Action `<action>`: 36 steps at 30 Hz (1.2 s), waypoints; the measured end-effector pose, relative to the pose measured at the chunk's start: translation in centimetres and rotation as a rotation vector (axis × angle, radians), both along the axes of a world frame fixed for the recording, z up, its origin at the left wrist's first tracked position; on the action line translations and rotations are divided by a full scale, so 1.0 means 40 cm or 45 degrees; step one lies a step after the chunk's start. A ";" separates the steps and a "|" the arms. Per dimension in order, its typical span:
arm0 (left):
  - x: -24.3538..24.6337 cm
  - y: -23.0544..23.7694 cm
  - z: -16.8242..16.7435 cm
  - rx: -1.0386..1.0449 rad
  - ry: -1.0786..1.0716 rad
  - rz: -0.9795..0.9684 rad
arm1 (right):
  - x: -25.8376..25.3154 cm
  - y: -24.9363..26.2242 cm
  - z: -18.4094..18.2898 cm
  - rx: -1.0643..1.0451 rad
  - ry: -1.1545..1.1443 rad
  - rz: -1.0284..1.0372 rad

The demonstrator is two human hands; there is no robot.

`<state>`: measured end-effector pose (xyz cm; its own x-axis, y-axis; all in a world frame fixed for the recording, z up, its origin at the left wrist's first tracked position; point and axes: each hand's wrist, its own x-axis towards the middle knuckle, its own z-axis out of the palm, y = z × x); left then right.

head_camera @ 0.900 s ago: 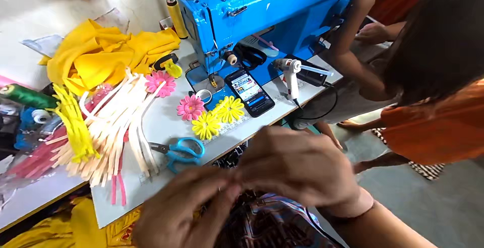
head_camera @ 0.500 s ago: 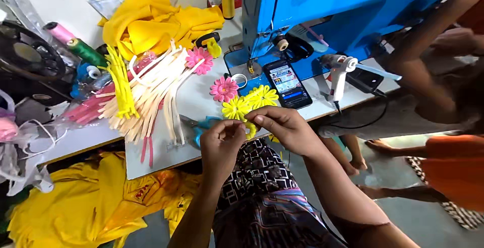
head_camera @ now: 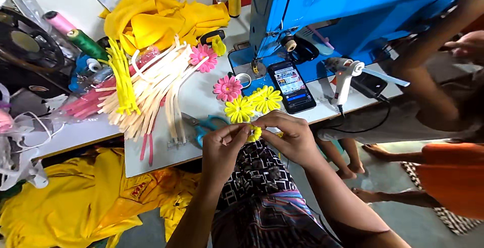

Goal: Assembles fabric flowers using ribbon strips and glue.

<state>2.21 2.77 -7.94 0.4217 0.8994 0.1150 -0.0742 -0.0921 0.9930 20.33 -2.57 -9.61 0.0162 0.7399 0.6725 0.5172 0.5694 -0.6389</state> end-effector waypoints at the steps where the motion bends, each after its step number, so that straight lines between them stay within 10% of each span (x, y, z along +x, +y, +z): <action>1: -0.002 -0.002 0.002 0.004 -0.017 -0.013 | 0.000 0.001 -0.002 -0.007 0.042 0.011; 15: -0.027 0.003 0.040 -0.515 -0.268 -0.379 | 0.010 -0.005 -0.005 -0.100 0.404 0.385; 36: -0.012 -0.037 -0.007 0.736 -0.157 -0.285 | -0.011 -0.039 0.017 -0.126 0.561 0.534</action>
<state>1.71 1.28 -8.22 0.5449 0.5690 0.6159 -0.2646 -0.5802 0.7703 19.90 -4.12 -8.92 -0.0287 0.8021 0.5965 -0.0626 0.5941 -0.8019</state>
